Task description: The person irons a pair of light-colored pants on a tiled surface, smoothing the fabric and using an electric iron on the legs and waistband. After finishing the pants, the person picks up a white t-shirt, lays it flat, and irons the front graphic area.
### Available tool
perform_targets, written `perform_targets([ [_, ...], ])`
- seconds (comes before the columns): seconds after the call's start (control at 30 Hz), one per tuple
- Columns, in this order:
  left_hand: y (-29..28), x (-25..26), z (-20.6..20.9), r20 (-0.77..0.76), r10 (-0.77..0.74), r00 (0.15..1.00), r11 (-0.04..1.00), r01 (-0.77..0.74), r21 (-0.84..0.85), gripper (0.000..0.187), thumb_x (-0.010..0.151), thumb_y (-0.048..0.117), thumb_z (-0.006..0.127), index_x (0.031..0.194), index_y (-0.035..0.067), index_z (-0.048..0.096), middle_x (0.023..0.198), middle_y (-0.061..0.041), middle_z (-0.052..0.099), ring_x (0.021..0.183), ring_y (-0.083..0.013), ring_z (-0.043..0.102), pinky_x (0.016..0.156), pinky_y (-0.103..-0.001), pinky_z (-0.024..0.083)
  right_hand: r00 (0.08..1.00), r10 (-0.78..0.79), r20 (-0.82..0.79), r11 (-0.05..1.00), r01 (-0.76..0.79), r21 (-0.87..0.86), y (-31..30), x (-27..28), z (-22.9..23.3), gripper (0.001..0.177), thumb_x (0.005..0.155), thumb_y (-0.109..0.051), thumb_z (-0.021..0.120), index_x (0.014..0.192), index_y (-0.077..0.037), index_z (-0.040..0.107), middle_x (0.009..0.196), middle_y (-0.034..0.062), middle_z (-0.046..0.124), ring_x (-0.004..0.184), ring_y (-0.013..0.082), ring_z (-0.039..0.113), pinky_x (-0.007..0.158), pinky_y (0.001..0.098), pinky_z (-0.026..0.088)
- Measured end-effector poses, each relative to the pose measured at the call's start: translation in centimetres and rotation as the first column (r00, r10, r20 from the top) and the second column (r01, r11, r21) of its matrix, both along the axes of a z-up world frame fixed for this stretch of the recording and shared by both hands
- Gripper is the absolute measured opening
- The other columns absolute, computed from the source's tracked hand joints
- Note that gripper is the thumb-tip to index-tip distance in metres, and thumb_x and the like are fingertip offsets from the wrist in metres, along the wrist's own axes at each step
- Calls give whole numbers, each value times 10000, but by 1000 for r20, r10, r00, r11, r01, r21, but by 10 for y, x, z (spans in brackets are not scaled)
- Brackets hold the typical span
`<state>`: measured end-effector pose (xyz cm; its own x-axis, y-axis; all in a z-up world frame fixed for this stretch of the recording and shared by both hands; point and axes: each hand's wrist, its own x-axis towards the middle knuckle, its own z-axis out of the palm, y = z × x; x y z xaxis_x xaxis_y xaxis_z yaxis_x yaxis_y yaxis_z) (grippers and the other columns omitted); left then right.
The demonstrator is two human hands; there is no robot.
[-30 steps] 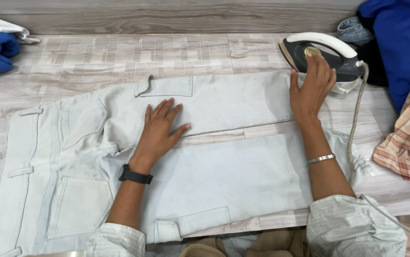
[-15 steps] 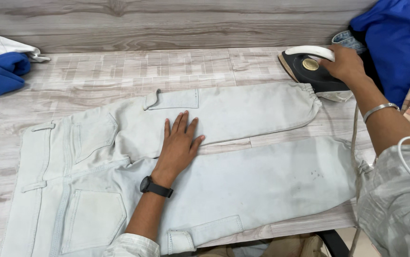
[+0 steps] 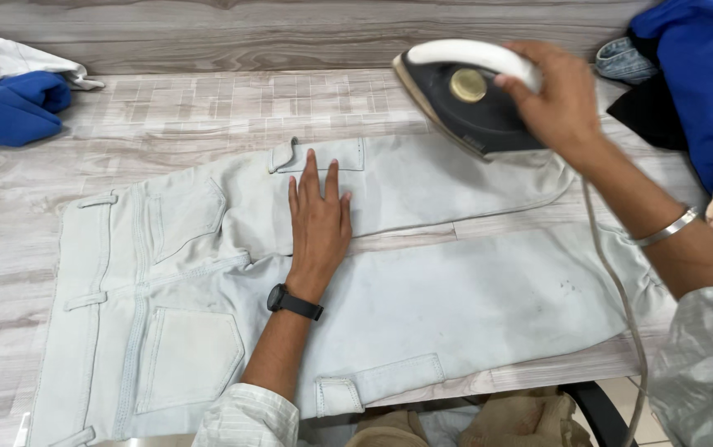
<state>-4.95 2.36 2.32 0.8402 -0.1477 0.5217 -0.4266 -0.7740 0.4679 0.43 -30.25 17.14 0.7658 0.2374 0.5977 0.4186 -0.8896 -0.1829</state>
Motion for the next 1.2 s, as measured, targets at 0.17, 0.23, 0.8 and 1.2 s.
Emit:
perform_targets([
  [0.17,15,6,5,39,175,984,978,-169,-125,456,1049,75,509,1475,-69,440,1614,-333,261,1439,-452,374,1217,-584,252,987,105,-117,993,-99,62,104,-21,-34,394,944,-218,752,1303,-71,679,1203,162,731,958,302,729,832,398,585],
  [0.23,21,7,7,24,214,977,965,-207,-159,457,1044,53,491,1478,-76,427,1614,-334,258,1438,-453,382,1214,-585,253,986,99,-133,995,-95,35,135,-21,-46,391,933,-177,752,1300,-77,667,1116,149,721,963,305,701,811,424,566],
  [0.8,39,27,-32,-207,302,931,925,-338,-171,424,1045,99,433,1427,-80,470,1590,-305,341,1529,-401,263,1243,-589,74,983,131,130,972,-102,-211,165,1,-85,532,984,-465,722,1225,4,655,1001,110,639,876,243,591,758,385,472],
  [1.2,42,31,-35,-184,275,944,892,-322,-318,589,1112,386,277,1405,-57,533,1555,-279,425,1493,-389,343,1241,-573,101,960,261,97,964,-264,18,150,-5,-80,323,1037,-364,683,847,-105,708,606,40,606,553,212,572,597,378,440],
])
